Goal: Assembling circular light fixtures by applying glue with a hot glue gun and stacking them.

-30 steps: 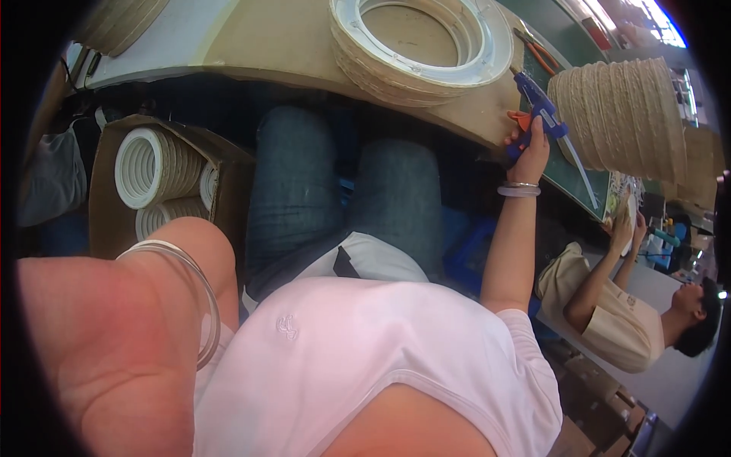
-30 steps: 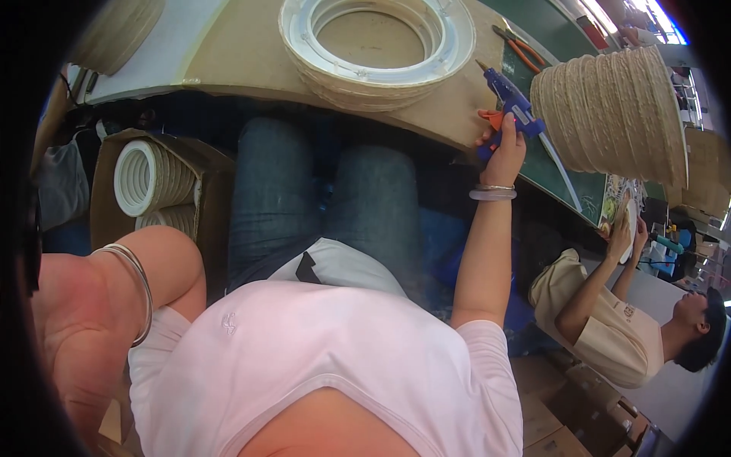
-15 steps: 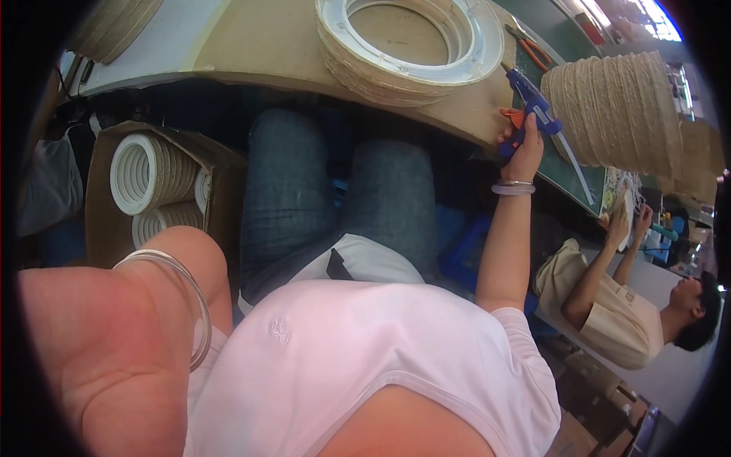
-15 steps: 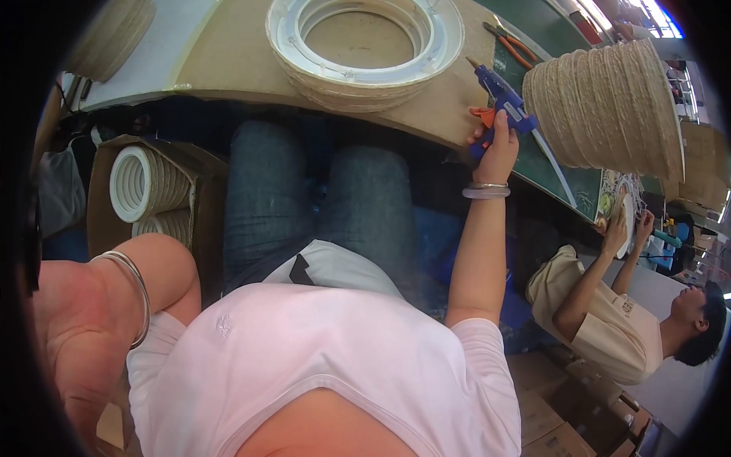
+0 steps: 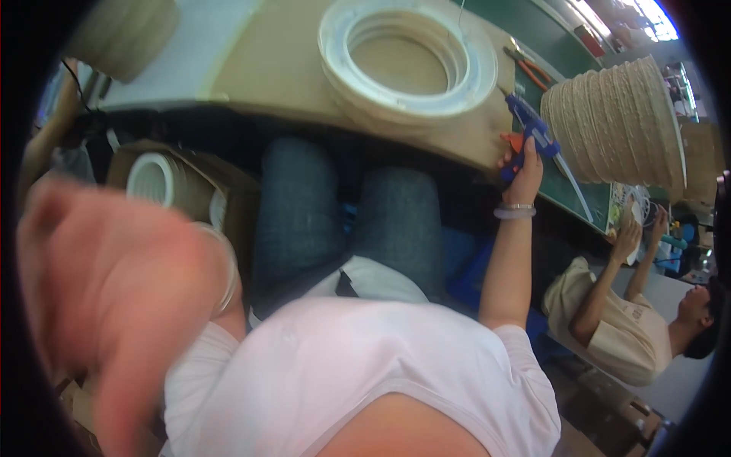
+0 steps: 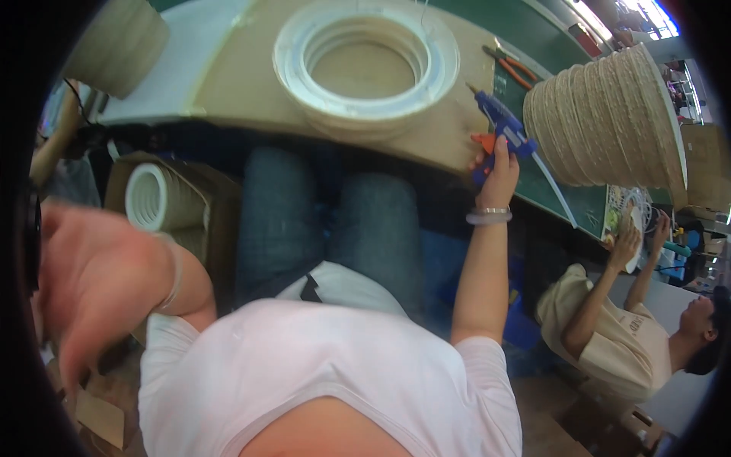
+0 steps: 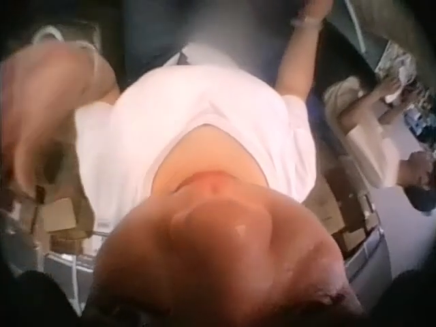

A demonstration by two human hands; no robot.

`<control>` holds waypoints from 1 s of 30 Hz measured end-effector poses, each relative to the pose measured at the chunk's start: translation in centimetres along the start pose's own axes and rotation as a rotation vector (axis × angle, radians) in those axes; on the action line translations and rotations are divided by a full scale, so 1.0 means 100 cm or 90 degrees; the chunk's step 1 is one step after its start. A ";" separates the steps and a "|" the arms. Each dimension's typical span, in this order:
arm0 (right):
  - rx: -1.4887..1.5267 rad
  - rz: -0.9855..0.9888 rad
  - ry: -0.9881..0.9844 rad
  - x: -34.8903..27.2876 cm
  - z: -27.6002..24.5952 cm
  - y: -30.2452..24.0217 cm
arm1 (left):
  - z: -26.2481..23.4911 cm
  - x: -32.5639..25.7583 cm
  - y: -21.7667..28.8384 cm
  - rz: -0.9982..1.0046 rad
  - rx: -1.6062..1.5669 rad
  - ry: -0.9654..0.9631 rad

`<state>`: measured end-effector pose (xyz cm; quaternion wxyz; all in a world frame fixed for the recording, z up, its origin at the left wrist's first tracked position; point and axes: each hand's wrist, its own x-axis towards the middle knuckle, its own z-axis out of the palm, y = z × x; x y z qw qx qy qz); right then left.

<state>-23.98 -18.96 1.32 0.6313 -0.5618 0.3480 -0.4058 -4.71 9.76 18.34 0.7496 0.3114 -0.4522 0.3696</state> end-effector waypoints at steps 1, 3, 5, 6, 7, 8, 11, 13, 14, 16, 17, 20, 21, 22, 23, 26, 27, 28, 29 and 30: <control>0.012 0.009 0.009 0.000 0.000 0.002 | -0.002 -0.014 0.000 -0.124 0.162 -0.109; 0.030 -0.011 0.056 0.003 -0.012 0.006 | -0.007 -0.053 -0.057 -0.327 0.234 -0.176; -0.001 0.027 0.038 0.000 -0.012 0.007 | -0.010 -0.068 -0.083 -0.638 0.172 -0.279; 0.025 0.021 0.035 -0.003 -0.010 0.005 | -0.011 -0.069 -0.090 -0.676 0.293 -0.376; 0.012 0.022 0.017 -0.005 -0.008 0.002 | -0.016 -0.075 -0.100 -0.735 0.285 -0.426; -0.005 0.021 0.008 -0.004 -0.009 0.001 | -0.017 -0.085 -0.110 -0.767 0.290 -0.480; 0.016 0.025 0.018 -0.003 -0.011 0.003 | -0.004 -0.093 -0.121 -0.854 0.279 -0.528; 0.023 0.022 0.027 -0.002 -0.011 0.003 | 0.002 -0.100 -0.129 -0.890 0.304 -0.562; 0.018 0.026 0.040 -0.001 -0.012 0.004 | 0.003 -0.105 -0.134 -0.877 0.228 -0.557; -0.004 0.028 0.035 -0.002 -0.009 -0.001 | 0.005 -0.103 -0.136 -0.862 0.171 -0.562; -0.022 0.025 0.026 0.000 -0.013 -0.003 | 0.012 -0.101 -0.135 -0.866 0.166 -0.544; -0.028 0.023 0.013 0.001 -0.015 -0.001 | 0.018 -0.086 -0.130 -0.870 0.174 -0.518; -0.024 0.017 0.010 0.002 -0.016 0.000 | 0.016 -0.081 -0.130 -0.857 0.178 -0.477; -0.024 0.020 0.007 0.003 -0.016 0.000 | 0.012 -0.076 -0.131 -0.844 0.182 -0.436; -0.014 0.018 0.004 0.003 -0.015 -0.001 | 0.006 -0.071 -0.133 -0.836 0.197 -0.401; -0.003 0.024 0.000 0.004 -0.012 0.001 | -0.028 -0.060 -0.145 -0.820 0.213 -0.314; 0.000 0.030 0.006 0.004 -0.010 0.002 | -0.041 -0.058 -0.150 -0.820 0.217 -0.306; -0.002 0.030 -0.002 0.004 -0.009 0.002 | -0.054 -0.057 -0.156 -0.809 0.250 -0.269; -0.004 0.025 0.005 0.002 -0.009 0.001 | -0.065 -0.058 -0.162 -0.800 0.279 -0.234; -0.004 0.020 0.010 0.001 -0.008 0.001 | -0.077 -0.058 -0.167 -0.798 0.284 -0.226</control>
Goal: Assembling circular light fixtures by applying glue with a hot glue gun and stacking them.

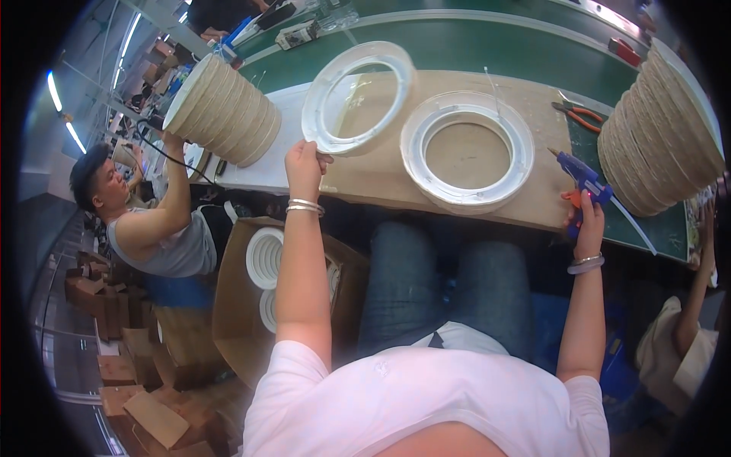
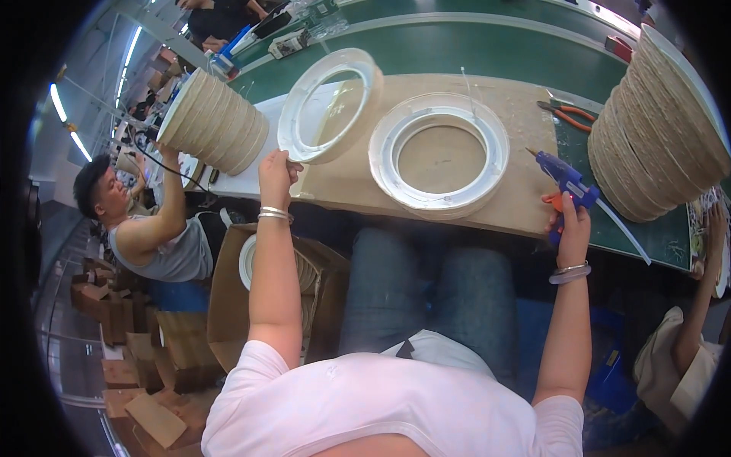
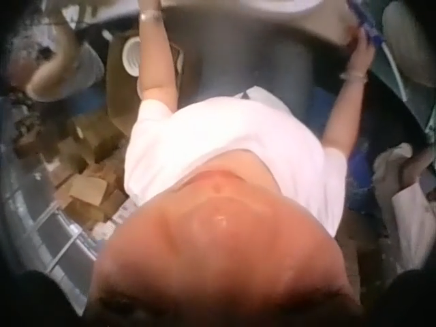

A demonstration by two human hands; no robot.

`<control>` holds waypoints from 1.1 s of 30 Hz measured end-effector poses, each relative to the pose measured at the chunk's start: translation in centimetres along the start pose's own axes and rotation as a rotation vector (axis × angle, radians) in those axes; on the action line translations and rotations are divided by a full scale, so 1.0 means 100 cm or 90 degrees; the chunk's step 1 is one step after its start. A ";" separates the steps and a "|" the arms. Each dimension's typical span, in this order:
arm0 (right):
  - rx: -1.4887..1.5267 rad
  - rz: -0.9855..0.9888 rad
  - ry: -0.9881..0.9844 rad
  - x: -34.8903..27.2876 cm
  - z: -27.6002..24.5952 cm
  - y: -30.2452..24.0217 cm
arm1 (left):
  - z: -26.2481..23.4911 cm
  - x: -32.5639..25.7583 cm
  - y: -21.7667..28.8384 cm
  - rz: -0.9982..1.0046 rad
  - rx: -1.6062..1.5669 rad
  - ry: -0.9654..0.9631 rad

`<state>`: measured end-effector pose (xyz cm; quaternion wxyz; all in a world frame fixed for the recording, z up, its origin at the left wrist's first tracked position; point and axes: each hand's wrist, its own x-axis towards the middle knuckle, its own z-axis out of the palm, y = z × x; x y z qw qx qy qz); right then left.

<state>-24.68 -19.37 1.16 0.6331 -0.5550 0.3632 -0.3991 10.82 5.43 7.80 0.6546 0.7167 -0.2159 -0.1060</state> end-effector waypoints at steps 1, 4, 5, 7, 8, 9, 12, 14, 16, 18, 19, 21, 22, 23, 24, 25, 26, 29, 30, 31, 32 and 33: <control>0.000 -0.001 -0.007 -0.001 0.001 0.001 | -0.009 0.004 -0.007 -0.010 0.026 0.045; 0.028 0.010 0.014 -0.003 0.002 0.002 | -0.017 0.009 -0.029 -0.030 0.075 0.103; 0.019 -0.002 0.022 -0.005 0.003 -0.002 | -0.015 0.011 -0.035 -0.040 0.102 0.113; 0.022 -0.007 0.065 -0.008 -0.002 -0.003 | -0.009 0.010 -0.046 -0.038 0.126 0.117; 0.006 0.005 0.032 -0.006 -0.005 0.000 | -0.006 0.011 -0.053 -0.037 0.148 0.132; -0.007 0.017 0.000 -0.004 -0.009 0.003 | -0.012 0.013 -0.066 -0.035 0.140 0.139; 0.027 0.048 0.028 -0.002 -0.001 -0.014 | -0.024 0.013 -0.078 -0.086 0.198 0.101; 0.034 0.006 -0.007 -0.008 0.003 -0.032 | -0.025 0.011 -0.075 -0.107 0.228 0.062; 0.039 -0.024 -0.063 -0.011 0.011 -0.044 | -0.023 0.005 -0.080 -0.132 0.256 0.039; 0.016 -0.019 -0.156 0.001 0.023 -0.058 | -0.016 0.004 -0.082 0.120 0.232 0.269; 0.004 -0.030 -0.177 0.007 0.035 -0.061 | 0.005 -0.013 -0.062 0.128 0.122 0.229; -0.108 -0.039 -0.232 0.012 0.062 -0.077 | 0.035 -0.030 -0.052 0.389 0.256 0.189; -0.103 -0.033 -0.238 0.014 0.065 -0.081 | 0.037 -0.026 -0.061 0.514 0.521 0.153; -0.165 0.015 -0.252 0.018 0.068 -0.086 | 0.068 -0.038 -0.053 0.360 0.260 0.104; -0.232 0.058 -0.280 0.019 0.078 -0.088 | 0.071 -0.032 -0.061 0.452 0.378 0.068; -0.217 0.048 -0.276 0.020 0.084 -0.081 | 0.084 -0.034 -0.062 0.315 0.210 0.019; -0.226 0.037 -0.303 0.020 0.087 -0.073 | 0.099 -0.041 -0.053 0.256 0.136 -0.022; -0.211 0.040 -0.296 0.015 0.101 -0.066 | 0.109 -0.042 -0.054 0.266 -0.022 -0.048; -0.213 0.048 -0.313 0.010 0.102 -0.068 | 0.111 -0.045 -0.054 0.250 -0.043 -0.060; -0.215 0.057 -0.330 0.006 0.105 -0.070 | 0.109 -0.045 -0.056 0.247 -0.053 -0.042; -0.228 0.054 -0.337 0.004 0.109 -0.072 | 0.107 -0.044 -0.059 0.269 -0.072 -0.109; -0.199 0.059 -0.361 0.001 0.113 -0.074 | 0.106 -0.043 -0.062 0.291 -0.090 -0.177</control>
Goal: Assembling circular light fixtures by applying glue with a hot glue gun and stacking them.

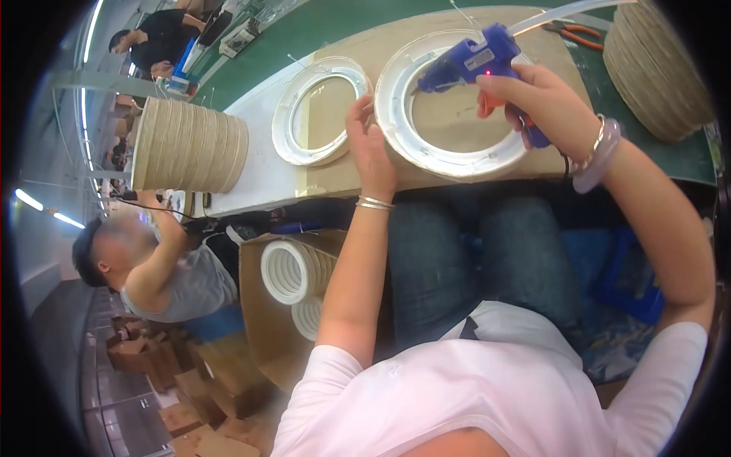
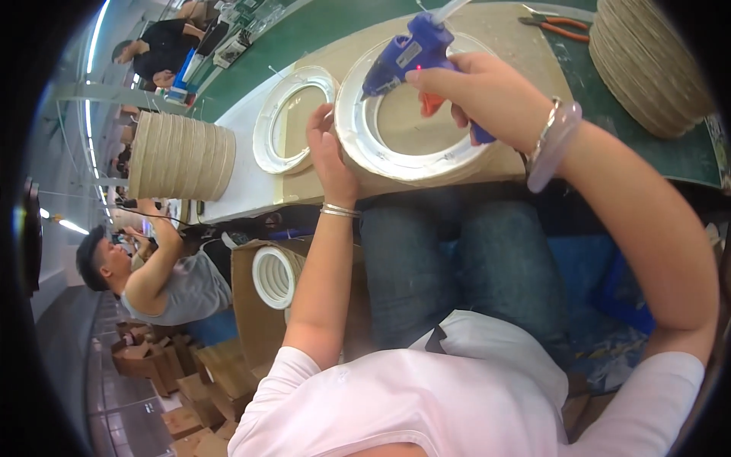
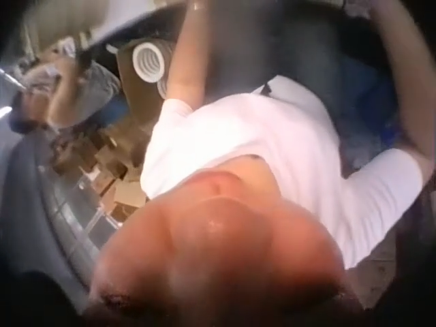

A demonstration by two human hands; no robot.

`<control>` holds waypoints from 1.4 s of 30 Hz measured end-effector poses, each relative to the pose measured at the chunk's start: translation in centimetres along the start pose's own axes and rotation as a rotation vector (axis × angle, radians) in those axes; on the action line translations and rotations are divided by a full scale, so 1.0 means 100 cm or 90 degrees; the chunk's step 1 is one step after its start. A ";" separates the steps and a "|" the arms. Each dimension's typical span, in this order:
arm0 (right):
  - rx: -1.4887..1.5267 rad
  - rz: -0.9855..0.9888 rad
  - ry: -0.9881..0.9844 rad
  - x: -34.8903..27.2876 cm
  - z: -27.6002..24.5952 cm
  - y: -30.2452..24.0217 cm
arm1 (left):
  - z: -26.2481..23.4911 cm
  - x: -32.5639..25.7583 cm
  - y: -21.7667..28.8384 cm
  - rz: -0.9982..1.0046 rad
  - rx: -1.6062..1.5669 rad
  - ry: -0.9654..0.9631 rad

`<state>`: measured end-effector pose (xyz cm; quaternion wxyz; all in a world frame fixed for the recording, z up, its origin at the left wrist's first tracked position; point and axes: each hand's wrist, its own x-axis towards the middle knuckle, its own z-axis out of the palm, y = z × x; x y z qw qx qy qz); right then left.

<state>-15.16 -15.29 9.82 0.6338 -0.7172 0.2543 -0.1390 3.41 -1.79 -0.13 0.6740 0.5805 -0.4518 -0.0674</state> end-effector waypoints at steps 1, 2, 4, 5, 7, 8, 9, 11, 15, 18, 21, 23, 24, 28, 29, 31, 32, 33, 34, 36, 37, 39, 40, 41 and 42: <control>0.029 -0.006 -0.024 0.001 0.003 -0.003 | -0.001 0.000 -0.002 -0.001 -0.004 0.012; -0.024 0.000 -0.018 0.003 0.006 -0.005 | -0.001 0.002 -0.003 -0.026 0.003 -0.024; -0.051 0.003 -0.020 0.012 0.009 -0.003 | 0.001 0.003 -0.003 -0.083 -0.017 -0.067; -0.073 -0.001 -0.016 0.016 0.010 -0.002 | 0.003 0.004 -0.001 -0.082 -0.020 -0.066; -0.092 0.009 0.001 0.022 0.013 -0.004 | 0.006 0.004 0.001 -0.079 -0.027 -0.067; -0.109 0.022 0.015 0.026 0.014 -0.003 | 0.006 0.005 0.000 -0.084 -0.033 -0.066; -0.111 0.024 0.015 0.029 0.015 -0.003 | 0.006 0.005 0.000 -0.086 -0.035 -0.065; -0.128 0.019 0.008 0.035 0.016 -0.001 | 0.007 0.005 0.002 -0.090 -0.018 -0.077; -0.179 -0.005 0.041 0.042 0.019 0.004 | 0.007 0.005 0.002 -0.090 -0.029 -0.081; -0.175 0.005 0.028 0.044 0.020 0.003 | 0.008 0.004 0.003 -0.085 -0.030 -0.073; -0.192 0.017 0.021 0.044 0.022 0.002 | 0.006 0.005 0.003 -0.087 -0.052 -0.073; -0.199 0.017 0.031 0.044 0.023 0.002 | 0.004 0.005 0.001 -0.091 -0.044 -0.070; -0.199 0.018 0.031 0.045 0.023 0.003 | 0.004 0.005 0.001 -0.092 -0.044 -0.070; -0.189 0.006 0.042 0.042 0.026 -0.001 | 0.003 0.005 -0.002 -0.095 -0.055 -0.066; -0.171 0.002 0.037 0.041 0.026 -0.003 | 0.003 0.005 -0.002 -0.092 -0.045 -0.070; -0.192 -0.009 0.039 0.043 0.025 0.001 | 0.004 0.005 0.000 -0.090 -0.055 -0.068; -0.212 -0.020 0.040 0.044 0.025 0.002 | 0.005 0.005 0.001 -0.089 -0.064 -0.067; -0.213 -0.020 0.040 0.044 0.024 0.002 | 0.004 0.005 0.001 -0.089 -0.065 -0.067; -0.216 -0.016 0.034 0.044 0.024 0.001 | 0.004 0.005 0.000 -0.087 -0.055 -0.066; -0.220 -0.012 0.029 0.043 0.025 0.001 | 0.003 0.004 0.000 -0.084 -0.046 -0.066; -0.218 -0.022 0.038 0.043 0.026 0.002 | 0.003 0.004 -0.001 -0.086 -0.053 -0.067; -0.217 -0.032 0.046 0.043 0.026 0.002 | 0.003 0.004 0.000 -0.087 -0.061 -0.066; -0.214 -0.021 0.042 0.042 0.025 0.001 | 0.004 0.004 0.002 -0.084 -0.044 -0.075; -0.212 -0.010 0.038 0.042 0.024 0.000 | 0.004 0.004 0.003 -0.080 -0.027 -0.083; -0.212 -0.011 0.038 0.041 0.023 -0.001 | 0.004 0.004 0.004 -0.079 -0.027 -0.082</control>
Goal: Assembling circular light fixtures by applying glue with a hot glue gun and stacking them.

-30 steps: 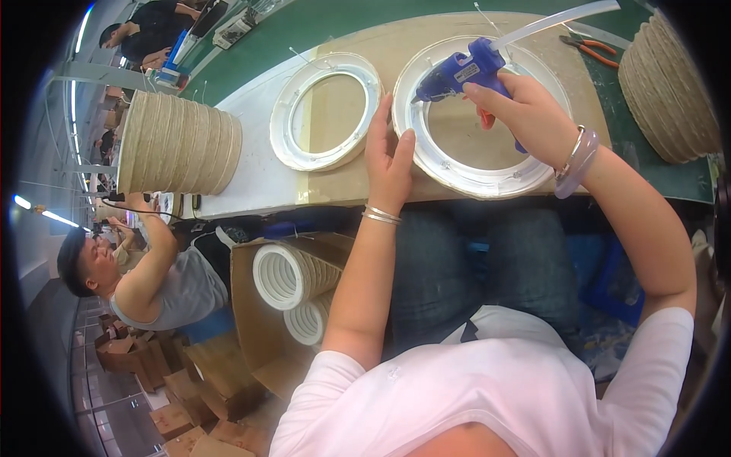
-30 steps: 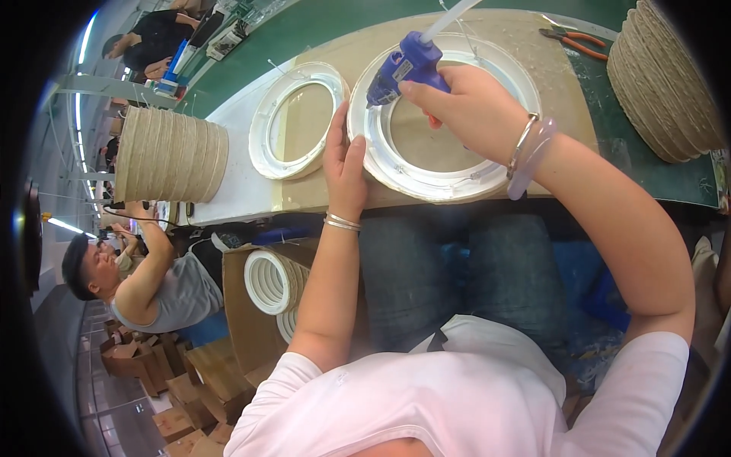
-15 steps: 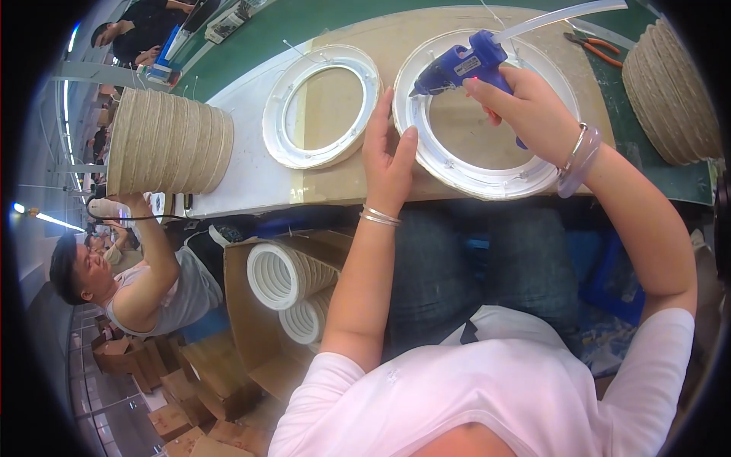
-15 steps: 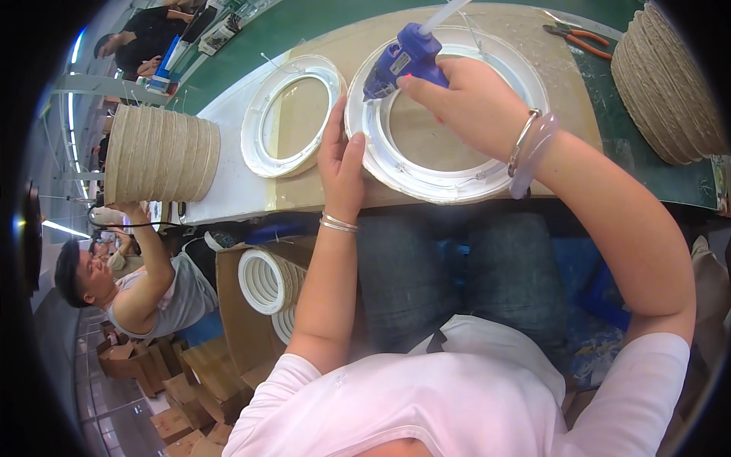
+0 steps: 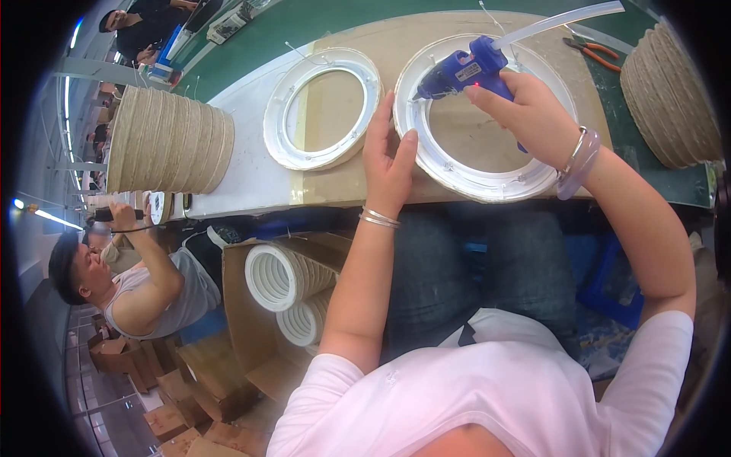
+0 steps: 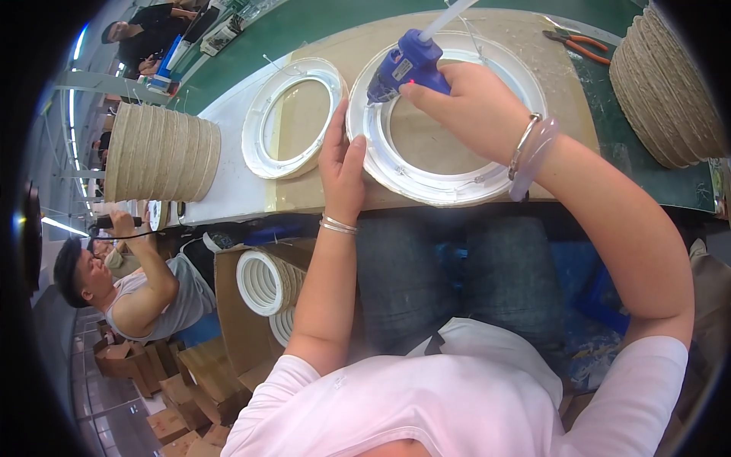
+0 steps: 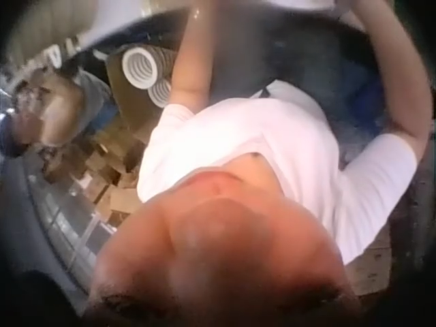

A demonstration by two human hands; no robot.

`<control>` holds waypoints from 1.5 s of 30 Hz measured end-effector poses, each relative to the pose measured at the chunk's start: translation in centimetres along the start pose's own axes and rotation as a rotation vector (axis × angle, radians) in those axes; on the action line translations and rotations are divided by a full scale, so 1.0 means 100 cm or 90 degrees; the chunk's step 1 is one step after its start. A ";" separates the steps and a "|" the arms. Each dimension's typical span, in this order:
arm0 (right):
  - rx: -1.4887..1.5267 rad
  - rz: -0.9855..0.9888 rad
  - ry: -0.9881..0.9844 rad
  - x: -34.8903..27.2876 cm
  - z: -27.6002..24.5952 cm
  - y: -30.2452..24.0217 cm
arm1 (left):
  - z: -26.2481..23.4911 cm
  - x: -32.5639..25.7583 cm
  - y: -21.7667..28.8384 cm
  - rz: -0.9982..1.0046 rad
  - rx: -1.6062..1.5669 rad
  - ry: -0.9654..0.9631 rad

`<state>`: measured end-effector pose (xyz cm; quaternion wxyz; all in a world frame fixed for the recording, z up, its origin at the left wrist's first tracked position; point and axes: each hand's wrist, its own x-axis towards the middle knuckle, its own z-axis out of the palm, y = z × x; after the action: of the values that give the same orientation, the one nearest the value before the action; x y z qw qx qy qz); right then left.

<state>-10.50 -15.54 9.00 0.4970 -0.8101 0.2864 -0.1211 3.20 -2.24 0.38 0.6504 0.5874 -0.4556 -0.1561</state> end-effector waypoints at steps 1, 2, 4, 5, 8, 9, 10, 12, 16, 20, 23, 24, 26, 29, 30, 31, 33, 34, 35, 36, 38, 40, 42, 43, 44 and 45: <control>-0.004 0.001 0.004 0.000 0.000 0.000 | 0.000 0.000 0.000 -0.001 -0.005 -0.001; -0.007 0.002 0.007 -0.001 -0.001 0.000 | 0.000 0.000 0.000 -0.002 -0.010 -0.003; -0.011 -0.002 0.001 -0.001 -0.002 0.000 | 0.000 0.000 0.001 -0.003 -0.009 -0.001; -0.014 -0.004 -0.003 -0.002 -0.002 0.000 | 0.000 0.000 0.001 -0.005 -0.009 -0.002; -0.027 -0.001 0.000 0.000 -0.002 0.004 | 0.001 0.000 0.000 -0.006 -0.023 -0.003; -0.028 -0.001 0.000 -0.001 -0.002 0.003 | 0.001 0.000 0.000 -0.006 -0.023 -0.003; -0.030 -0.006 0.018 -0.002 -0.002 0.002 | 0.001 0.000 -0.001 -0.005 -0.011 -0.002; -0.034 -0.012 0.036 -0.002 -0.002 0.001 | 0.000 0.000 -0.001 -0.003 0.001 -0.001; -0.028 0.008 0.015 -0.001 -0.008 0.003 | 0.000 0.000 -0.002 -0.001 0.003 -0.003; 0.120 -0.008 0.093 0.001 -0.014 0.003 | -0.003 0.000 -0.008 0.012 -0.015 0.021; 0.082 -0.027 0.137 0.010 -0.023 0.014 | -0.003 0.000 -0.008 0.013 0.020 0.023; 0.039 -0.007 0.139 0.010 -0.026 0.013 | -0.003 0.000 -0.009 0.014 0.018 0.022; 0.023 -0.016 0.154 0.017 -0.026 0.020 | -0.003 0.001 -0.010 0.019 0.011 0.021; 0.010 -0.024 0.179 0.024 -0.024 0.031 | -0.003 0.001 -0.010 0.025 0.022 0.022; 0.013 -0.023 0.189 0.025 -0.023 0.032 | -0.003 0.001 -0.010 0.025 0.020 0.022; 0.012 -0.023 0.190 0.025 -0.024 0.032 | -0.002 0.001 -0.010 0.023 0.015 0.022; -0.006 -0.010 0.176 0.026 -0.024 0.031 | -0.003 0.001 -0.010 0.021 0.010 0.024; -0.006 -0.010 0.176 0.025 -0.023 0.030 | -0.003 0.001 -0.009 0.023 0.020 0.024; -0.007 -0.005 0.188 0.024 -0.022 0.028 | -0.003 0.001 -0.009 0.025 0.029 0.023; -0.007 0.000 0.199 0.023 -0.022 0.028 | -0.002 0.001 -0.008 0.026 0.028 0.023; -0.007 0.003 0.195 0.022 -0.021 0.027 | -0.002 0.000 -0.005 0.012 0.025 -0.006; -0.007 0.006 0.191 0.022 -0.020 0.026 | -0.003 -0.001 -0.006 0.012 0.031 -0.004; -0.014 0.015 0.192 0.022 -0.020 0.025 | -0.003 -0.001 -0.008 0.012 0.035 -0.002; -0.016 0.016 0.192 0.023 -0.020 0.025 | -0.003 -0.001 -0.010 0.012 0.019 0.011; -0.011 0.015 0.187 0.022 -0.021 0.026 | -0.003 0.000 -0.009 0.014 0.008 0.022; -0.006 0.014 0.183 0.022 -0.022 0.026 | -0.003 0.000 -0.009 0.016 0.010 0.022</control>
<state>-10.69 -19.35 7.57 0.4482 -0.7837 0.3643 -0.2285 3.68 -2.31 -0.38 0.6554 0.5892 -0.4531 -0.1341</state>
